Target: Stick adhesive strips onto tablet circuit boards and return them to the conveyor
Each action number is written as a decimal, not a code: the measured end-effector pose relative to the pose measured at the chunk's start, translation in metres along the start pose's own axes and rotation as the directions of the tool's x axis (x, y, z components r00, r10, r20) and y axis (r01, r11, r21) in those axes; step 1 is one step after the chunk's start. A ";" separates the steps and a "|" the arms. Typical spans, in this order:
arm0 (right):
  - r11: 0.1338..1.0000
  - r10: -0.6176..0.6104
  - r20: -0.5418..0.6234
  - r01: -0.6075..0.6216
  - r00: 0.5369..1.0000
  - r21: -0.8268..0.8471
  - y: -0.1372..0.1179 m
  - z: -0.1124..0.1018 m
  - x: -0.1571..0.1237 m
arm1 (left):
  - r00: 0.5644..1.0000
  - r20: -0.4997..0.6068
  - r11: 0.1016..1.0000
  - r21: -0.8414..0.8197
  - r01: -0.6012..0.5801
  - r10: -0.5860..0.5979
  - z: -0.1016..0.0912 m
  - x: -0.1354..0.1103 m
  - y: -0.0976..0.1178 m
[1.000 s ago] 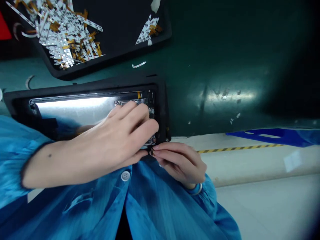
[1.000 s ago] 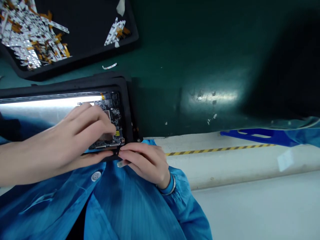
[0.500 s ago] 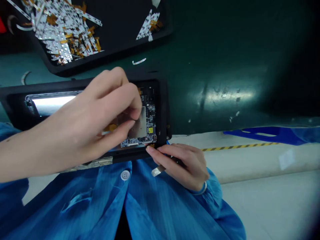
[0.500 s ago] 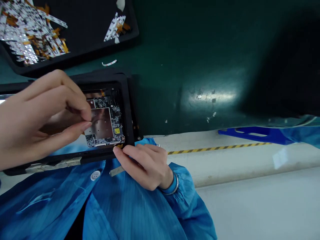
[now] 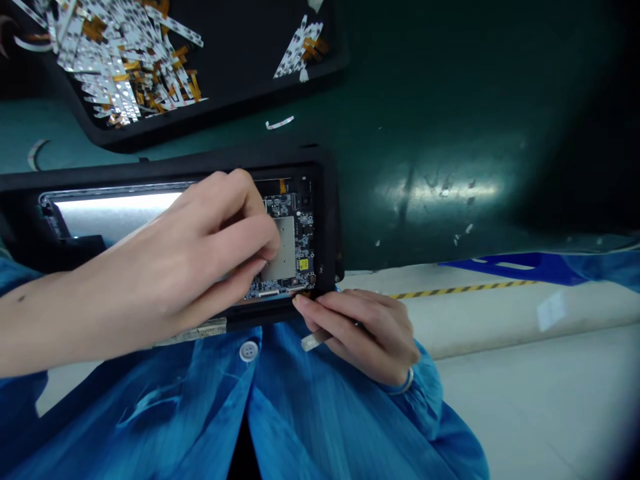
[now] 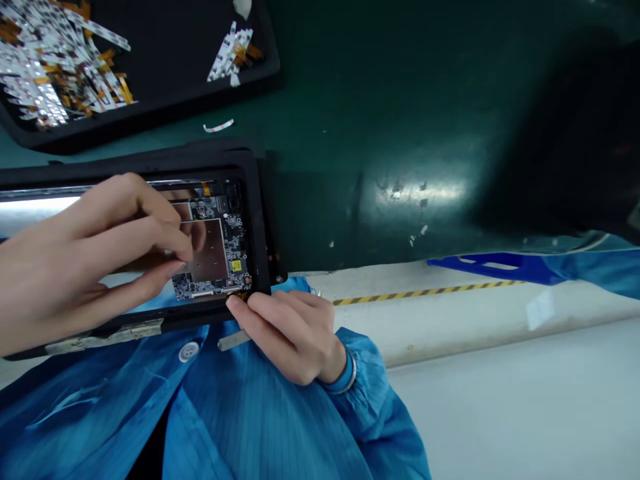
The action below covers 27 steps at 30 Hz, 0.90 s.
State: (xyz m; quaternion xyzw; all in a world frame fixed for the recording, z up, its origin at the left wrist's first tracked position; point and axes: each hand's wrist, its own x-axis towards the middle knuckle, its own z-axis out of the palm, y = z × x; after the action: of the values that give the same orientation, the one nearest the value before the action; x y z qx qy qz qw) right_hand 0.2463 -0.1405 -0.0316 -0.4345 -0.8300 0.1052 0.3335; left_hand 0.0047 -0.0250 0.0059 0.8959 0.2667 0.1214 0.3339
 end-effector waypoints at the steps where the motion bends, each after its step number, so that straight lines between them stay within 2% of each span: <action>1: 1.000 0.000 -0.007 0.000 1.000 -0.010 0.000 0.000 0.001 | 1.000 0.003 1.000 -0.003 -0.008 0.008 0.000 -0.001 -0.001; 5: 0.999 -0.006 0.005 0.007 1.000 -0.035 -0.002 -0.002 0.006 | 0.997 0.039 0.997 -0.041 -0.066 0.067 0.003 -0.003 -0.002; 11: 0.996 0.053 0.119 -0.044 0.992 -0.075 -0.006 -0.010 0.016 | 0.993 0.042 0.994 -0.030 -0.108 0.109 0.006 0.000 -0.005; 16: 0.986 0.166 0.153 -0.160 0.974 -0.051 -0.010 -0.011 0.022 | 0.986 0.056 0.988 0.012 -0.156 0.155 0.007 0.001 -0.007; 19: 0.973 0.229 0.140 -0.226 0.963 -0.037 -0.011 -0.009 0.023 | 0.985 0.073 0.987 0.006 -0.159 0.158 0.006 0.001 -0.009; 27: 0.964 0.266 0.195 -0.255 0.944 -0.080 -0.016 -0.012 0.026 | 0.985 0.072 0.987 0.007 -0.159 0.158 0.006 -0.001 -0.011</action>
State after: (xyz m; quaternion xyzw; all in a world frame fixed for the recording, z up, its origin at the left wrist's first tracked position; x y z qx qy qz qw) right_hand 0.2327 -0.1308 -0.0028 -0.5362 -0.7975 0.1701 0.2182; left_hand 0.0015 -0.0222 -0.0059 0.9201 0.1833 0.1137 0.3270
